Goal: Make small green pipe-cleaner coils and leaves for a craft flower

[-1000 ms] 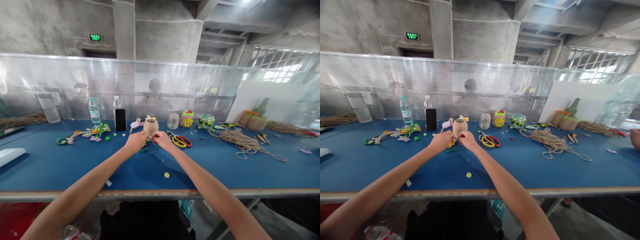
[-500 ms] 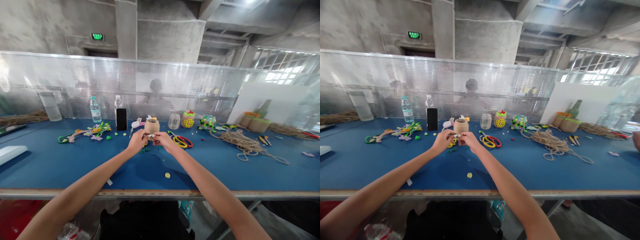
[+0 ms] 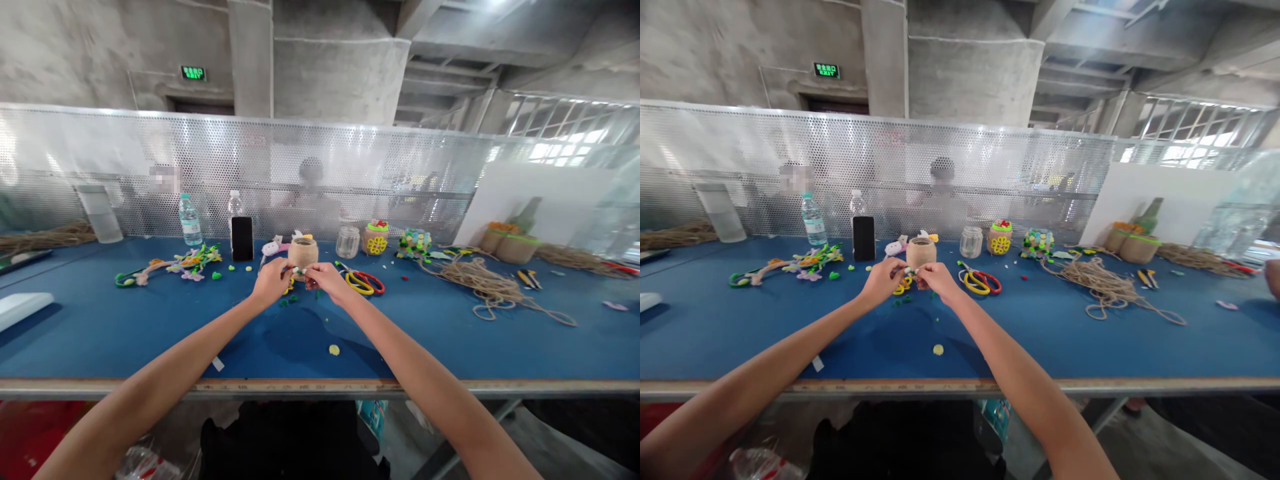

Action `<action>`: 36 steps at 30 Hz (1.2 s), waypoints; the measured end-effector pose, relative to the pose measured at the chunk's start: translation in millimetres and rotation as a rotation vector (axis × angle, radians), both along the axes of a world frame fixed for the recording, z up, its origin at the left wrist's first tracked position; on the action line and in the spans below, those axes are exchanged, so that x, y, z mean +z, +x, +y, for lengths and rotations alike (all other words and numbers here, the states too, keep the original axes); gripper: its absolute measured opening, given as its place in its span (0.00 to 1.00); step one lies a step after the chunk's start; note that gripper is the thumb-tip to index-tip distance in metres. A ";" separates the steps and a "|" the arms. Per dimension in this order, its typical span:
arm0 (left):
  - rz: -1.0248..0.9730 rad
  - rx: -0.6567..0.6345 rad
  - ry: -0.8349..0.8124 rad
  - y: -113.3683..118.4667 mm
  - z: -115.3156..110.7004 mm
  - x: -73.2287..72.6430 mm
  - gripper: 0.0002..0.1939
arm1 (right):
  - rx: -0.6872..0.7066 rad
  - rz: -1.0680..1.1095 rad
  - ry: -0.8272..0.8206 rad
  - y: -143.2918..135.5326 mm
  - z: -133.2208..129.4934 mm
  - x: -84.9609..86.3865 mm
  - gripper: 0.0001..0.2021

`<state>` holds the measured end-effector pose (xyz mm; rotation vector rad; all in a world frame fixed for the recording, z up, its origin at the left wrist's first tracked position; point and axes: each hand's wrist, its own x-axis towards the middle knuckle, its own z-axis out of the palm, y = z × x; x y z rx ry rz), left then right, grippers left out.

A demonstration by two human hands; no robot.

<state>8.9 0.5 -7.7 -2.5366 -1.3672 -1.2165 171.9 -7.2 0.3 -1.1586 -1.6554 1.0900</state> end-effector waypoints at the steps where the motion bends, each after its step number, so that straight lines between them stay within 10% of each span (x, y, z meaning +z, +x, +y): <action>1: 0.012 0.002 0.004 -0.1 0.1 0.3 0.11 | -0.005 -0.009 0.012 0.2 0.8 -0.5 0.10; 36: 0.308 0.002 -0.024 2.7 -9.1 7.7 0.12 | -0.075 -0.116 0.108 -0.5 2.8 -7.9 0.11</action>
